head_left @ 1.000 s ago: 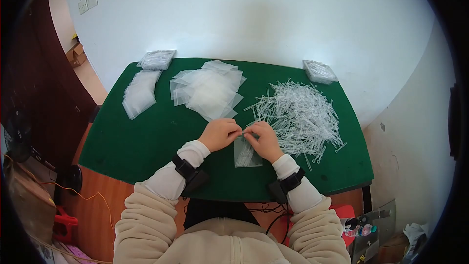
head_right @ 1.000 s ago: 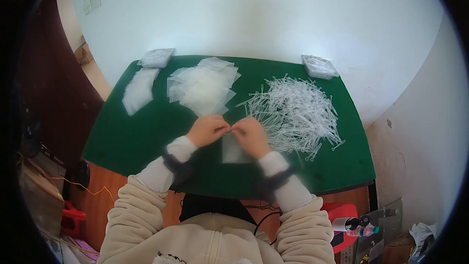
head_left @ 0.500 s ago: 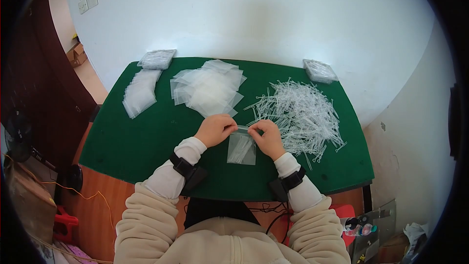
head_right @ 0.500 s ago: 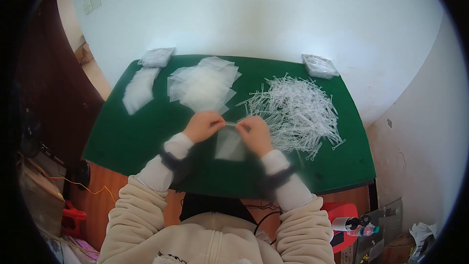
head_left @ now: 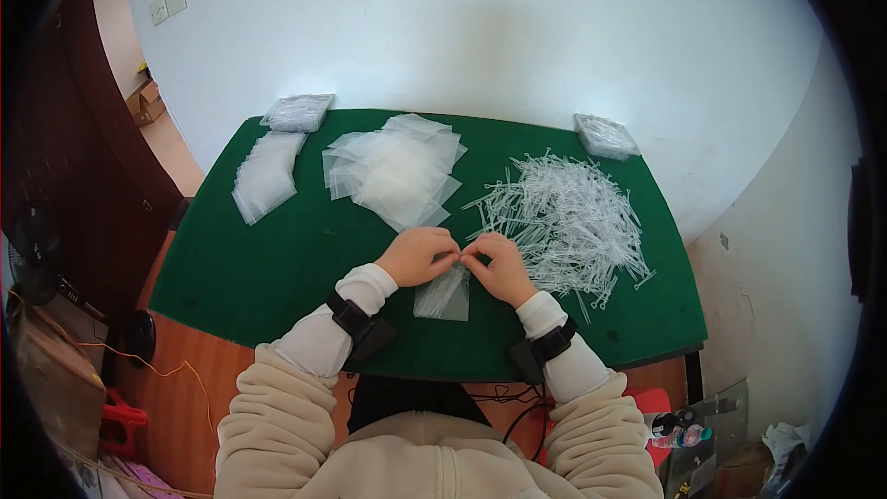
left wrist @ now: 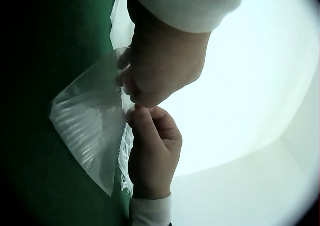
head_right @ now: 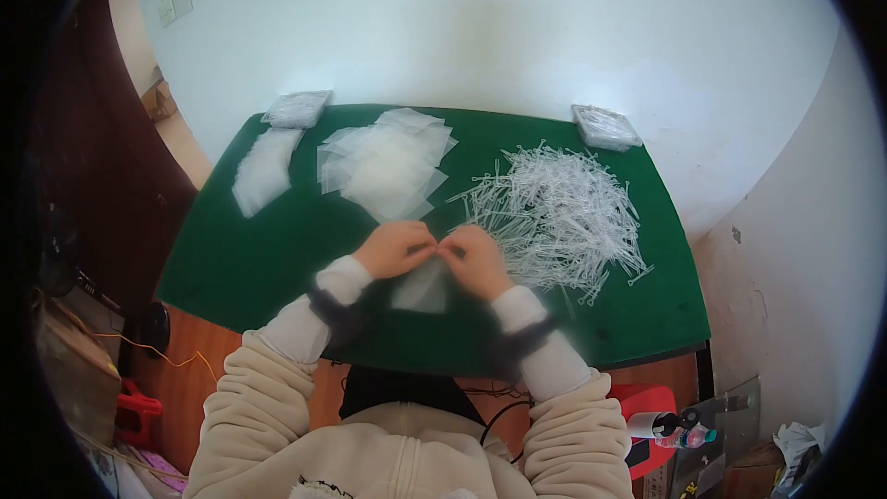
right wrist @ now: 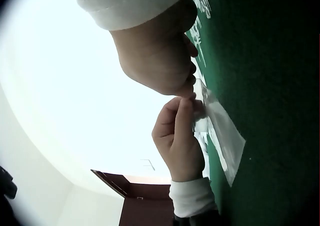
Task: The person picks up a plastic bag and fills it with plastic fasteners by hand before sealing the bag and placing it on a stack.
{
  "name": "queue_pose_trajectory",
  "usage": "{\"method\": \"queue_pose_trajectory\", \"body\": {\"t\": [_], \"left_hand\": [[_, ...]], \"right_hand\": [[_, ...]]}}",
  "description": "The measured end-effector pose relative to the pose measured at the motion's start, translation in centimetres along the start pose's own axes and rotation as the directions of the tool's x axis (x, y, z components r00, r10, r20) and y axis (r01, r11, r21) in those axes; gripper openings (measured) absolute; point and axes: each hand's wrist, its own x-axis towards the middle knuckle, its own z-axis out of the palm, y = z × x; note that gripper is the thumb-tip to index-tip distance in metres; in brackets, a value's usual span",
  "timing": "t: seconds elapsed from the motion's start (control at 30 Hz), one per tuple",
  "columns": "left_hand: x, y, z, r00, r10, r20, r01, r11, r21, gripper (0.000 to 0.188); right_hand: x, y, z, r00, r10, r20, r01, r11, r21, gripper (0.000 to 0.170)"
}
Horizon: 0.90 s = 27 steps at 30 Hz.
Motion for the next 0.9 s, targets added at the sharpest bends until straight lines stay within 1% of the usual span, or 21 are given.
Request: {"method": "queue_pose_trajectory", "body": {"t": [0.03, 0.2, 0.3, 0.33, 0.43, 0.6, 0.7, 0.9], "left_hand": [[0.0, 0.2, 0.1, 0.999, 0.001, 0.043, 0.0, 1.0, -0.019, 0.011], [0.0, 0.1, -0.2, 0.998, -0.014, 0.054, 0.015, 1.0, -0.014, 0.011], [0.0, 0.1, -0.5, 0.999, -0.027, 0.026, 0.028, 1.0, -0.004, 0.013], [0.0, -0.1, -0.6, 0.999, -0.027, 0.026, 0.027, 1.0, -0.003, 0.013], [0.0, -0.6, -0.8, 0.999, -0.036, 0.0, 0.036, 0.999, -0.003, 0.013], [0.0, -1.1, -1.4, 0.998, -0.063, 0.004, 0.063, 0.998, 0.01, 0.014], [0.0, -1.1, -1.5, 0.998, -0.057, -0.012, 0.057, 0.998, 0.032, 0.013], [0.0, -1.2, -1.7, 0.997, -0.075, -0.007, 0.076, 0.997, 0.03, 0.014]], "right_hand": [[0.0, -0.1, 0.0, 0.999, -0.021, 0.025, 0.021, 1.0, 0.018, 0.009], [0.1, 0.1, 0.0, 0.999, -0.002, 0.035, 0.001, 1.0, 0.027, 0.009], [0.0, 0.3, 0.0, 0.995, 0.088, 0.05, -0.09, 0.995, 0.049, 0.009], [0.0, 0.4, -0.1, 0.995, 0.087, 0.049, -0.09, 0.995, 0.05, 0.009], [0.0, 0.6, -0.2, 0.991, 0.131, 0.009, -0.132, 0.99, 0.047, 0.009], [0.1, 0.9, -0.6, 0.99, 0.135, -0.03, -0.134, 0.991, 0.016, 0.008], [0.2, 0.5, -1.0, 0.969, 0.247, -0.011, -0.247, 0.969, 0.01, 0.009], [0.1, 0.8, -1.0, 0.971, 0.235, -0.039, -0.235, 0.972, 0.007, 0.009]]}}
